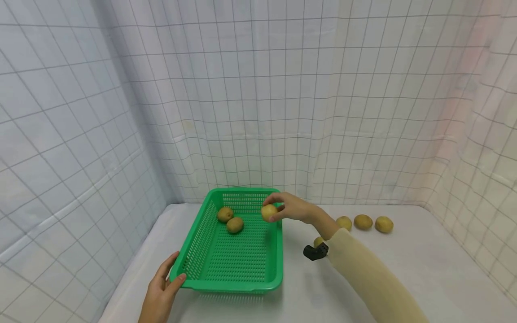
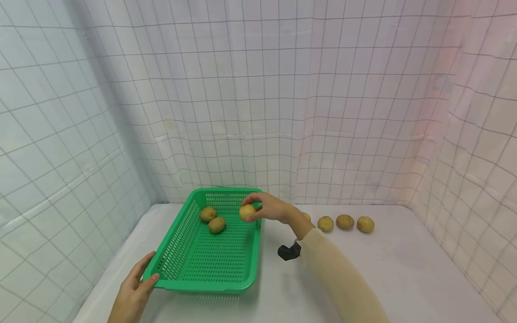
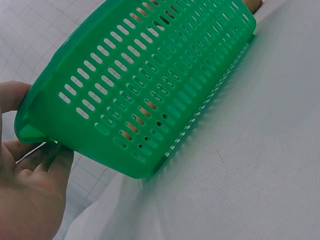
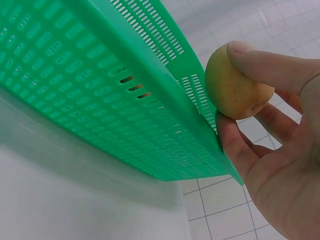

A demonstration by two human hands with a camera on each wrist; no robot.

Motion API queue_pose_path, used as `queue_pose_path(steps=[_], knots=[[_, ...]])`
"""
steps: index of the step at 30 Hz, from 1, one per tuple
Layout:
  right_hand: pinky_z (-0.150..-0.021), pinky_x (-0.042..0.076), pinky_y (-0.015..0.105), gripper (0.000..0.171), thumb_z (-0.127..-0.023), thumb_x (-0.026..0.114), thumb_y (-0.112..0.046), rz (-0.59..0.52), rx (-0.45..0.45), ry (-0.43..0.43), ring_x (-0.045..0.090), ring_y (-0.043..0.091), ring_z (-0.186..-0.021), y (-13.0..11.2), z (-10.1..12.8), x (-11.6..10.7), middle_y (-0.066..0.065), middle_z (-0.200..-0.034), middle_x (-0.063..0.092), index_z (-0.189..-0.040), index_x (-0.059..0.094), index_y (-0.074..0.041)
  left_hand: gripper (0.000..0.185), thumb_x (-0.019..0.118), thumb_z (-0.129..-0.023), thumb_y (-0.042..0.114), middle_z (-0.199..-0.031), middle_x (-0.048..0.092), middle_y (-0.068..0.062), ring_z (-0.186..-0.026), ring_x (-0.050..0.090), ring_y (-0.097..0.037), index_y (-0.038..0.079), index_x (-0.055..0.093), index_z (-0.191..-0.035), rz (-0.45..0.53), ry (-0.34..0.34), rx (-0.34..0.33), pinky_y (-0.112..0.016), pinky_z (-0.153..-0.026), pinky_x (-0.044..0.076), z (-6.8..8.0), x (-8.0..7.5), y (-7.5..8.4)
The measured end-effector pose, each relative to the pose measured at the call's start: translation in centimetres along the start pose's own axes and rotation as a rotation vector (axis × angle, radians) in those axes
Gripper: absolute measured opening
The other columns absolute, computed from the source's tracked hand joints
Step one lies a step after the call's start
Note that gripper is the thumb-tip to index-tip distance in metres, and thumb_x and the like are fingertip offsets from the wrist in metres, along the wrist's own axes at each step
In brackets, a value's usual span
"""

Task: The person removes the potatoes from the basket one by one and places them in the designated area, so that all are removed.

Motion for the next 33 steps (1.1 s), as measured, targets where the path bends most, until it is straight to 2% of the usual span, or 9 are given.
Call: queue_pose_path(steps=[7, 13, 18, 26, 33], knots=[[-0.101, 0.051, 0.045, 0.045, -0.092, 0.081, -0.013, -0.028, 0.012, 0.01, 0.056, 0.03, -0.121, 0.3, 0.5, -0.3, 0.006, -0.135, 0.058, -0.133, 0.063, -0.01, 0.068, 0.058, -0.106, 0.004, -0.162, 0.013, -0.032, -0.12, 0.049, 0.011, -0.011, 0.017, -0.158, 0.005, -0.002, 0.017, -0.018, -0.093, 0.052, 0.0, -0.2, 0.2], [-0.104, 0.048, 0.048, 0.047, -0.092, 0.082, -0.02, -0.034, 0.061, 0.036, 0.055, 0.029, -0.127, 0.8, 1.4, -0.7, 0.004, -0.14, 0.056, -0.134, 0.063, -0.015, 0.068, 0.057, -0.106, 0.003, -0.162, 0.011, -0.033, -0.12, 0.049, 0.011, -0.013, 0.016, -0.158, 0.022, -0.007, 0.025, -0.018, -0.094, 0.052, 0.0, -0.3, 0.2], [-0.106, 0.044, 0.053, 0.048, -0.091, 0.083, -0.022, -0.043, 0.072, 0.067, 0.055, 0.03, -0.127, 1.5, 2.1, -1.3, 0.004, -0.144, 0.054, -0.134, 0.063, -0.015, 0.068, 0.057, -0.107, 0.004, -0.162, 0.012, -0.032, -0.119, 0.05, 0.01, -0.012, 0.016, -0.158, 0.018, -0.006, 0.022, -0.018, -0.093, 0.052, 0.0, -0.3, 0.2], [-0.107, 0.043, 0.056, 0.043, -0.092, 0.082, -0.017, -0.071, 0.065, 0.067, 0.056, 0.033, -0.125, 2.0, 3.3, -1.7, 0.017, -0.152, 0.047, -0.131, 0.064, -0.013, 0.066, 0.057, -0.107, 0.006, -0.161, 0.016, -0.031, -0.118, 0.049, 0.012, -0.011, 0.019, -0.158, -0.012, -0.001, 0.015, -0.016, -0.092, 0.051, 0.3, 0.0, 0.2], [-0.105, 0.045, 0.053, 0.043, -0.092, 0.081, -0.015, -0.076, 0.05, 0.058, 0.058, 0.032, -0.122, 1.9, 3.6, -1.8, 0.019, -0.152, 0.046, -0.131, 0.064, -0.011, 0.068, 0.058, -0.107, 0.007, -0.162, 0.014, -0.032, -0.117, 0.05, 0.012, -0.011, 0.018, -0.159, -0.003, 0.001, 0.002, -0.019, -0.093, 0.052, 0.2, 0.0, 0.0]])
Point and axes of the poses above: each hand's wrist, its own z-axis away from the middle knuckle, its own x-axis out of the palm, y = z × x, the point moved 8 cm from there along -z, towards the middle knuckle
